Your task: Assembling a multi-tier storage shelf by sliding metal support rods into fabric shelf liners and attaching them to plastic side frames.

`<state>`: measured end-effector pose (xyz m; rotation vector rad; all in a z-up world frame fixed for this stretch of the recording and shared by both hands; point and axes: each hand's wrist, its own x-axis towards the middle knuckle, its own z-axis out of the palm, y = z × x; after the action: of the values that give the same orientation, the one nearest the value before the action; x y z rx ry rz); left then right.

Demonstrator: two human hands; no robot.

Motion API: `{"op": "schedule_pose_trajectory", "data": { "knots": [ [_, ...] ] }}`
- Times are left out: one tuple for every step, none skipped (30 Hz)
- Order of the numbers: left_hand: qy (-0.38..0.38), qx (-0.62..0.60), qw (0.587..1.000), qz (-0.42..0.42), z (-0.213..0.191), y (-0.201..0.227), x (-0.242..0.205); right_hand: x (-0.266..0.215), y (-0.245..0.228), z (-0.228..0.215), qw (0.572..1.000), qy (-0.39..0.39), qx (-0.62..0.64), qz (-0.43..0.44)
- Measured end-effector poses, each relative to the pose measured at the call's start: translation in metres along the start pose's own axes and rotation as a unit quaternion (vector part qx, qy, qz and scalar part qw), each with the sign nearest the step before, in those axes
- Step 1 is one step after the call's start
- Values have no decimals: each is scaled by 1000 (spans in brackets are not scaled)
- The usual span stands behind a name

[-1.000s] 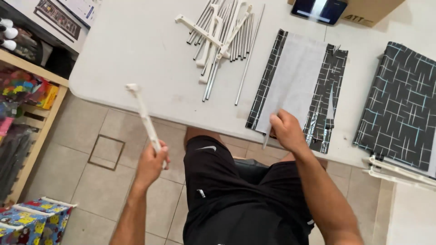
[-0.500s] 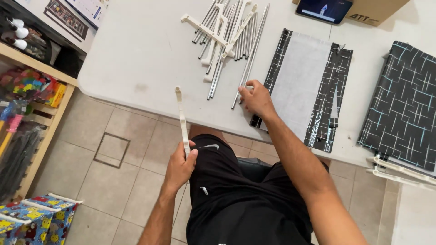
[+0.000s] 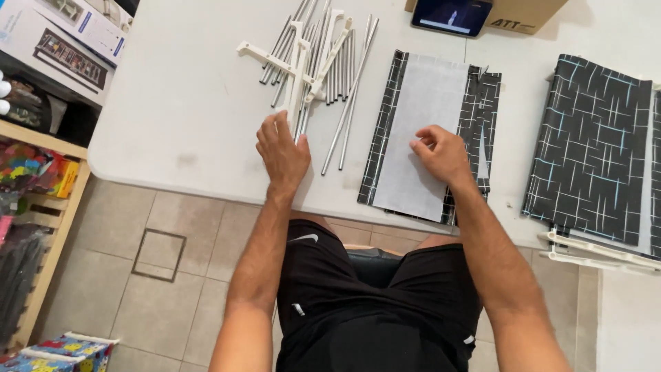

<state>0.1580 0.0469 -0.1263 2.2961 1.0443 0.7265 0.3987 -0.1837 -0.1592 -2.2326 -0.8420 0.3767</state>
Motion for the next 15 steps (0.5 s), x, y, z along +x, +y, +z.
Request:
{"op": "schedule_pose_trajectory", "data": {
  "knots": [
    [47,43,997,39,7,8,7,10,16,-7,999,36,-16,-13],
    [45,43,997,43,22,17,17,25,29,-11,999,39,-15,-11],
    [38,13,994,102,39,25,27,42,43,-15,997,74,-2,-14],
    [26,-14,987,157,53,32,32,52,58,-16,994,104,12,-13],
    [20,-12,987,157,75,39,40,66,57,-18,995,103,14,-6],
    [4,-42,979,198,97,48,51,83,56,-23,987,151,59,-15],
    [-12,-73,969,237,119,56,62,100,55,-27,974,199,103,-23],
    [-14,-71,968,240,132,72,76,114,49,-31,974,201,106,-21],
    [-38,-99,965,238,145,88,91,128,43,-34,969,225,99,3],
    [-64,-128,962,234,159,103,102,141,38,-36,964,247,91,29],
    [-68,-127,961,236,174,113,117,148,39,-36,964,248,93,33],
    [-87,-140,966,197,189,123,134,158,39,-36,966,230,92,74],
    [-105,-154,970,158,204,133,151,168,39,-36,967,210,91,114],
    [-107,-152,970,157,223,133,170,180,47,-33,967,209,92,116],
    [-97,-151,973,146,242,133,188,192,54,-31,971,196,28,136]
  ]
}}
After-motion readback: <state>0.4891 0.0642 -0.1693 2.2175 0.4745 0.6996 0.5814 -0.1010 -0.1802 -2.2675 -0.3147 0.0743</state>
